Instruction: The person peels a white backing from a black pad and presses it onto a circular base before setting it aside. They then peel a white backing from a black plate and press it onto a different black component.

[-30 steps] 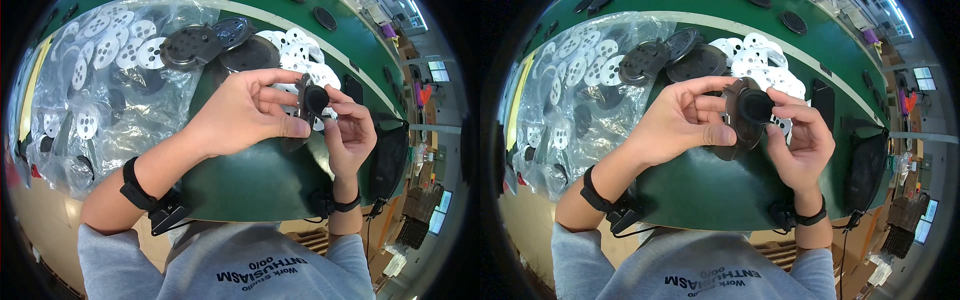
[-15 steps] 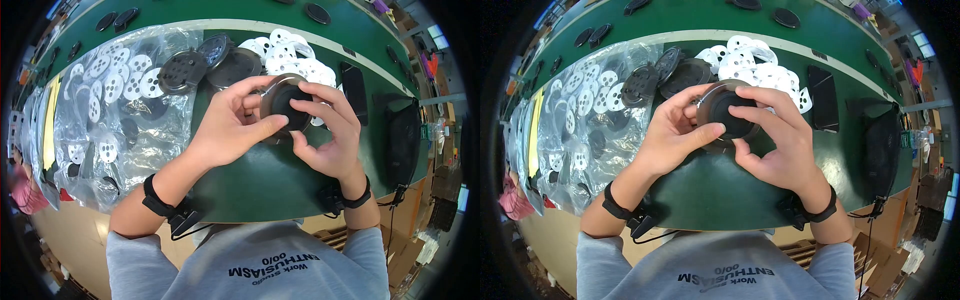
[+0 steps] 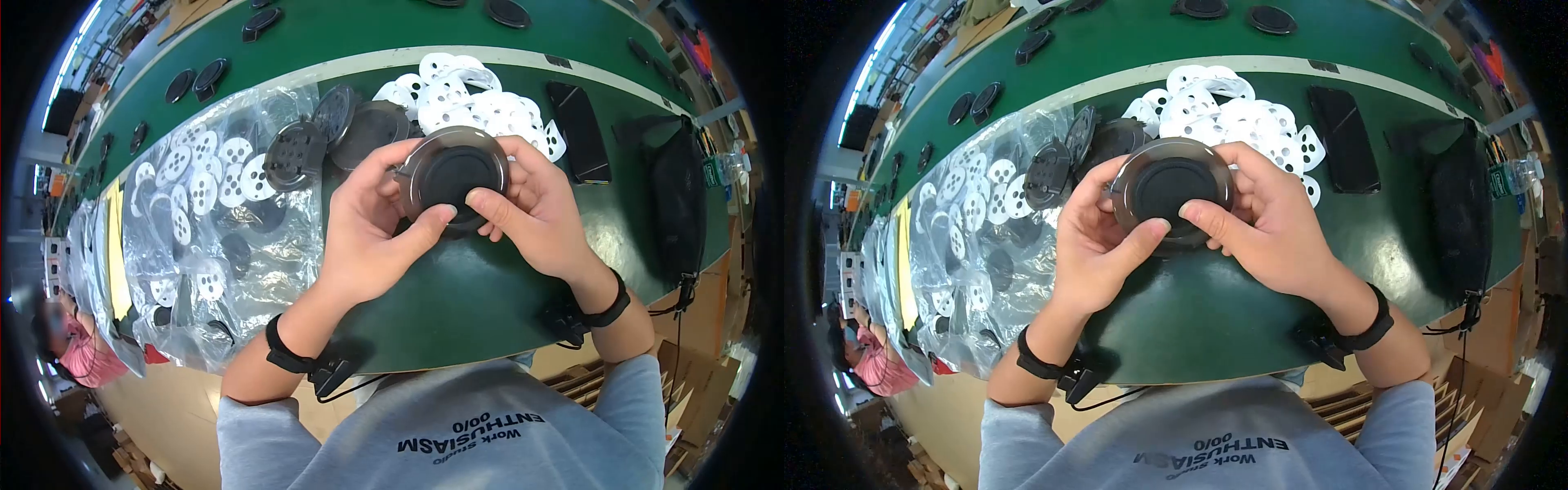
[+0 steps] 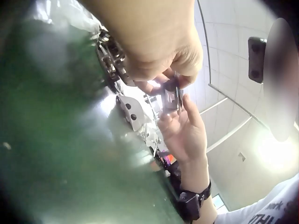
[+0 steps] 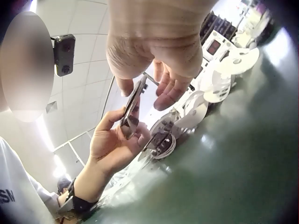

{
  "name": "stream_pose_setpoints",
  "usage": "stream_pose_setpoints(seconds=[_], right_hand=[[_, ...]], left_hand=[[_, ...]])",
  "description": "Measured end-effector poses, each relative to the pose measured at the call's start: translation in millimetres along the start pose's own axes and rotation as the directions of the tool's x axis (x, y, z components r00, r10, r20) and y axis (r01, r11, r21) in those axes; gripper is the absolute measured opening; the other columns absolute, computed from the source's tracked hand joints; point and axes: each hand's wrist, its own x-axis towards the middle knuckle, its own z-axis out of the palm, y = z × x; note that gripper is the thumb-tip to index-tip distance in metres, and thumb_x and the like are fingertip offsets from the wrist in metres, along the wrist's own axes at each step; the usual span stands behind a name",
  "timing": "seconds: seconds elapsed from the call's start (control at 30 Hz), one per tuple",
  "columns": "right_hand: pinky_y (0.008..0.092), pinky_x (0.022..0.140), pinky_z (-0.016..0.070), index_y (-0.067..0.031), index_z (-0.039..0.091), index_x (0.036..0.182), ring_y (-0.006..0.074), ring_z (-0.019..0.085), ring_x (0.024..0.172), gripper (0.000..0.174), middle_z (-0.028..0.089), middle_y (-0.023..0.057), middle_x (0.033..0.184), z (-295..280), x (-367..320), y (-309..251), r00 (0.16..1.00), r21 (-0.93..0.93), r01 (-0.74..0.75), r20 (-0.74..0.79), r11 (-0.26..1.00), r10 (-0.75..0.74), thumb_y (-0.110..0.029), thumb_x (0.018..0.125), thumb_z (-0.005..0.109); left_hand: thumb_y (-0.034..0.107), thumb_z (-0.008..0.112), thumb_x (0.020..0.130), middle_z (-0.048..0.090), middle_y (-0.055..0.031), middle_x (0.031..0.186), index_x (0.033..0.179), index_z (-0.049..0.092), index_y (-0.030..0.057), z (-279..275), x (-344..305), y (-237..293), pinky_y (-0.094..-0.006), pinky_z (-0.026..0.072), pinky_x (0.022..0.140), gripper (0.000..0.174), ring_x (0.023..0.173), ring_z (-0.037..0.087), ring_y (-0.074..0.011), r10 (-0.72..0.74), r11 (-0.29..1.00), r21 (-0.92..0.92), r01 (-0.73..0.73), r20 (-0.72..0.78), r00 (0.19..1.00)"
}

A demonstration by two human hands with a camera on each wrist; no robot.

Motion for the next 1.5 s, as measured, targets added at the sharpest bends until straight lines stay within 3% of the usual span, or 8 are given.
stream_pose_setpoints(seconds=[0.4, 0.63, 0.73, 0.8, 1.17, 1.27, 1.37, 1.5], right_hand=[[0.0218, 0.051, 0.0329, -0.0052, 0.054, 0.076, -0.0001, 0.044, 0.06, 0.027, 0.048, -0.0061, 0.065, -6, -1, -7, 0.994, -0.126, 0.095, -0.04, 0.987, -0.101, -0.021, 0.095, 0.066], [0.0205, 0.052, 0.044, -0.0047, 0.065, 0.095, 0.0029, 0.056, 0.063, 0.016, 0.066, -0.0003, 0.078, -20, 14, -14, 0.961, 0.361, -0.057, -0.233, 0.931, 0.149, -0.021, 0.096, 0.065], [0.0238, 0.065, 0.0547, 0.001, 0.058, 0.121, 0.0142, 0.068, 0.081, 0.027, 0.068, 0.0112, 0.1, -55, 25, -8, 0.982, 0.459, 0.089, -0.19, 0.884, 0.0, -0.016, 0.1, 0.057], [0.0342, 0.094, 0.0514, 0.0033, 0.024, 0.15, 0.0281, 0.059, 0.116, 0.058, 0.05, 0.0245, 0.135, -53, 33, -6, 0.912, 0.417, 0.278, -0.398, 0.866, -0.101, -0.01, 0.101, 0.051], [0.0249, 0.069, 0.0487, 0.0025, 0.063, 0.117, 0.0116, 0.062, 0.076, 0.028, 0.068, 0.0099, 0.099, -32, 25, 8, 0.969, 0.193, 0.129, -0.235, 0.973, -0.082, -0.018, 0.1, 0.057], [0.0238, 0.066, 0.0477, 0.0024, 0.069, 0.104, 0.0093, 0.061, 0.072, 0.023, 0.068, 0.0068, 0.088, -25, 20, 6, 0.97, 0.114, 0.139, -0.214, 0.984, -0.112, -0.018, 0.099, 0.058], [0.0231, 0.066, 0.0471, 0.0024, 0.069, 0.102, 0.0085, 0.06, 0.072, 0.022, 0.068, 0.0063, 0.086, -22, 16, 3, 0.969, 0.064, 0.166, -0.194, 0.984, -0.151, -0.017, 0.099, 0.059], [0.0226, 0.066, 0.0471, 0.0016, 0.069, 0.102, 0.0081, 0.06, 0.072, 0.021, 0.068, 0.0056, 0.086, -17, 12, 2, 0.975, 0.063, 0.171, -0.157, 0.983, -0.159, -0.017, 0.099, 0.058]], left_hand=[[-0.001, 0.083, 0.072, 0.061, -0.0098, 0.122, 0.132, 0.048, -0.0011, 6, -10, -2, -0.0302, 0.0497, 0.094, 0.069, 0.111, 0.06, -0.0163, 0.052, 0.939, 0.334, -0.079, 0.089, 0.995], [-0.005, 0.075, 0.079, 0.05, -0.0164, 0.133, 0.147, 0.03, 0.001, 12, -5, 10, -0.0253, 0.0511, 0.078, 0.082, 0.097, 0.062, -0.0154, 0.125, 0.916, 0.379, -0.133, 0.046, 0.991], [-0.006, 0.069, 0.083, 0.051, -0.0166, 0.131, 0.147, 0.03, 0.0022, 8, -4, 9, -0.0235, 0.0489, 0.07, 0.076, 0.088, 0.06, -0.0136, 0.16, 0.919, 0.357, -0.167, 0.05, 0.986], [-0.006, 0.067, 0.085, 0.054, -0.0153, 0.127, 0.138, 0.039, 0.0012, 9, -6, 8, -0.0237, 0.0499, 0.071, 0.059, 0.087, 0.061, -0.0119, 0.122, 0.931, 0.337, -0.141, 0.078, 0.99], [-0.001, 0.071, 0.08, 0.07, -0.0111, 0.084, 0.088, 0.069, 0.0005, 1, -6, 61, -0.0297, 0.0529, 0.065, 0.008, 0.073, 0.068, -0.0189, 0.333, 0.692, 0.593, -0.412, 0.245, 0.911], [0.005, 0.073, 0.077, 0.065, -0.006, 0.062, 0.069, 0.068, 0.0028, -26, -41, 123, -0.027, 0.0463, 0.052, 0.01, 0.054, 0.062, -0.0179, 0.169, 0.481, 0.843, -0.242, 0.182, 0.969], [0.011, 0.071, 0.078, 0.057, -0.0116, 0.052, 0.068, 0.066, -0.0015, -71, -97, 153, -0.0286, 0.0435, 0.047, 0.017, 0.042, 0.055, -0.0203, -0.027, 0.051, 0.964, 0.262, -0.26, 0.965], [0.01, 0.073, 0.073, 0.069, -0.0179, 0.084, 0.089, 0.07, 0.0004, -148, -143, 121, -0.0362, 0.0528, 0.073, 0.019, 0.078, 0.069, -0.0289, -0.113, -0.04, 0.9, 0.435, -0.436, 0.893]])
